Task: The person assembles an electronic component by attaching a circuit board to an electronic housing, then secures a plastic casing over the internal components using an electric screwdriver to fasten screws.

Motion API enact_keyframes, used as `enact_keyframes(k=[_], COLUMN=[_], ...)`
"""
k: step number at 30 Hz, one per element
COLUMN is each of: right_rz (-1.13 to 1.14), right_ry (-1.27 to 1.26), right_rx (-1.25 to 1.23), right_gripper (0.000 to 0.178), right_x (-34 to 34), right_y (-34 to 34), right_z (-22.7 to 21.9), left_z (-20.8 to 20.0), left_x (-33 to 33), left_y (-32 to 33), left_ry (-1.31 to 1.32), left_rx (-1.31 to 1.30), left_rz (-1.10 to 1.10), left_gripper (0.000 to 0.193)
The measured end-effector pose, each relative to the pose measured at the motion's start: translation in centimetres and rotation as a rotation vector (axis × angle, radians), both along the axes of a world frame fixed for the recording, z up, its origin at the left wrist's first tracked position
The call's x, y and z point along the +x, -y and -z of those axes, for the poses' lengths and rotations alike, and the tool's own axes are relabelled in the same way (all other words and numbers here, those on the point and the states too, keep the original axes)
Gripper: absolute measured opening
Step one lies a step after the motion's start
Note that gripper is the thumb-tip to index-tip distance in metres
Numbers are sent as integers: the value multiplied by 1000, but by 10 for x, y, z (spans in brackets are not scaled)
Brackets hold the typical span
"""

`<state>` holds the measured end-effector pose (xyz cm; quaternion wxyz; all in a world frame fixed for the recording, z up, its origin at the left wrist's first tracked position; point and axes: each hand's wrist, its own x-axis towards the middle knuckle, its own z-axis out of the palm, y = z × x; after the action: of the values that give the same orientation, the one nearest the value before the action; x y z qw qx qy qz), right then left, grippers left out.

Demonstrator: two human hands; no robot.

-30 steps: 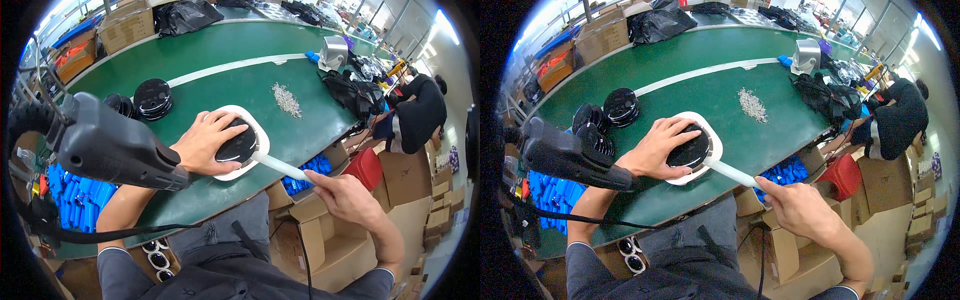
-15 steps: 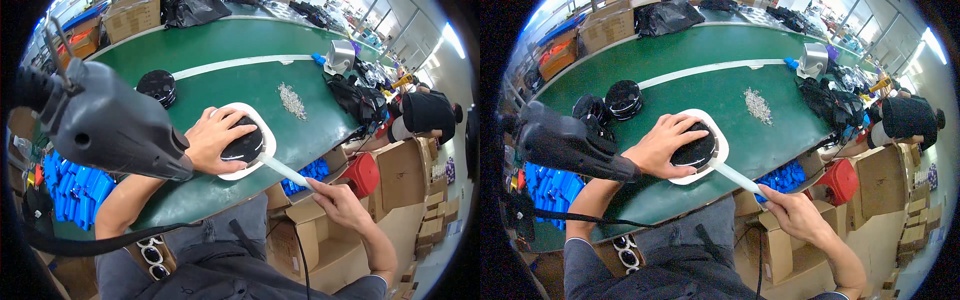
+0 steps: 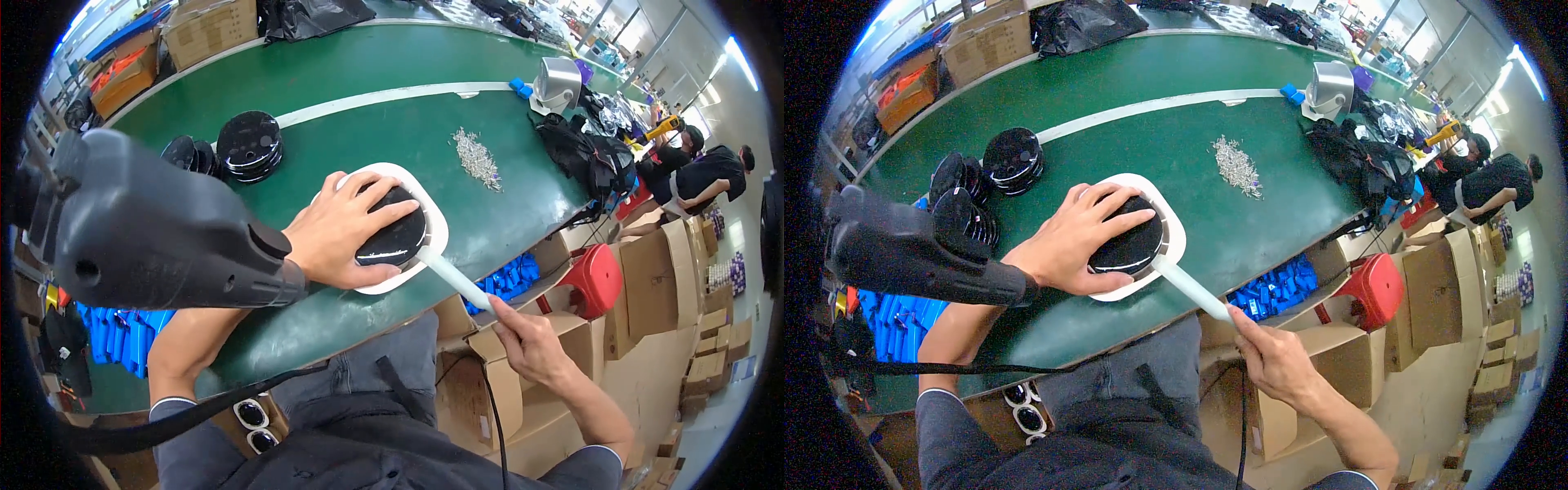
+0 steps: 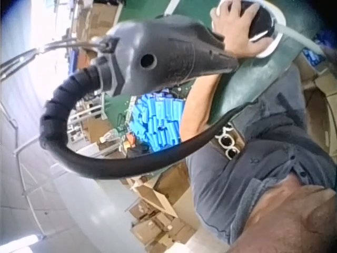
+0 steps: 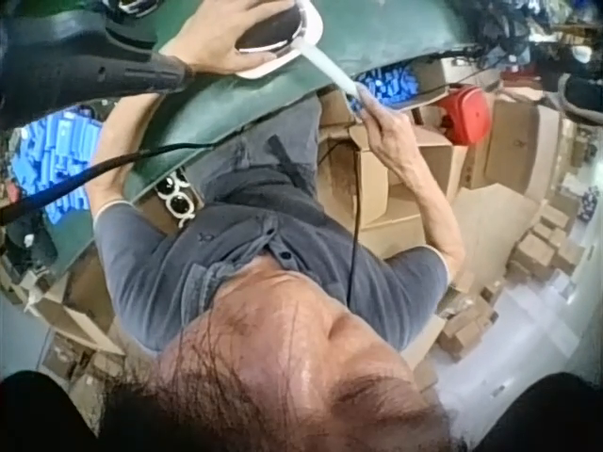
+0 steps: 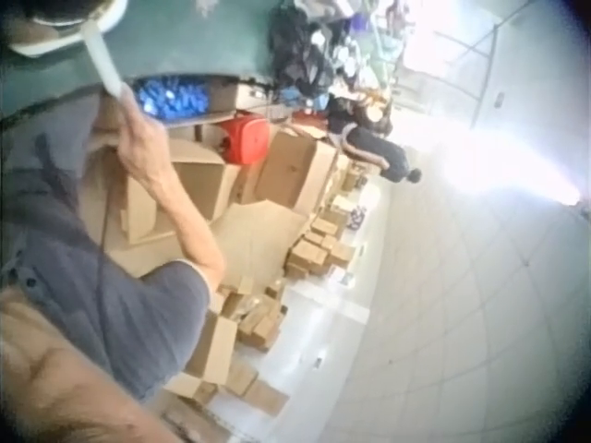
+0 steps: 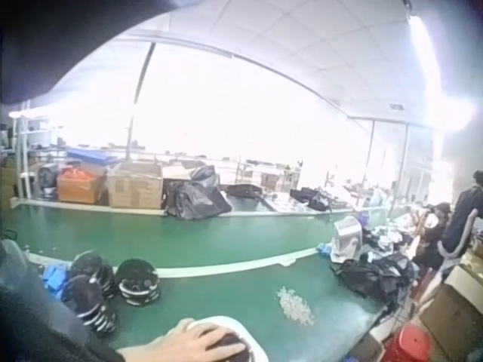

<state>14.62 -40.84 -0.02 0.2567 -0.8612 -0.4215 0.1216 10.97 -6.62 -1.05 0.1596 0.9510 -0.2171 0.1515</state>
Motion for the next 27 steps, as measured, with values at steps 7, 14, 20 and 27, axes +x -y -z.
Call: enact_keyframes(k=[7, 14, 20, 27], right_rz=[30, 28, 49, 25], right_ry=[-38, -107, -116, -50], right_rx=[113, 21, -216, -253], right_gripper=[50, 49, 51, 50], right_x=[1, 10, 7, 16], right_y=[-7, -13, -2, -6], right_z=[32, -1, -50, -64], left_z=[-3, 3, 8, -5], left_x=[-3, -3, -8, -4], left_y=[-1, 2, 22, 21], left_ry=[16, 40, 47, -33], left_rx=[-16, -64, -59, 115], left_rz=[-13, -40, -199, -253], left_gripper=[81, 77, 75, 87])
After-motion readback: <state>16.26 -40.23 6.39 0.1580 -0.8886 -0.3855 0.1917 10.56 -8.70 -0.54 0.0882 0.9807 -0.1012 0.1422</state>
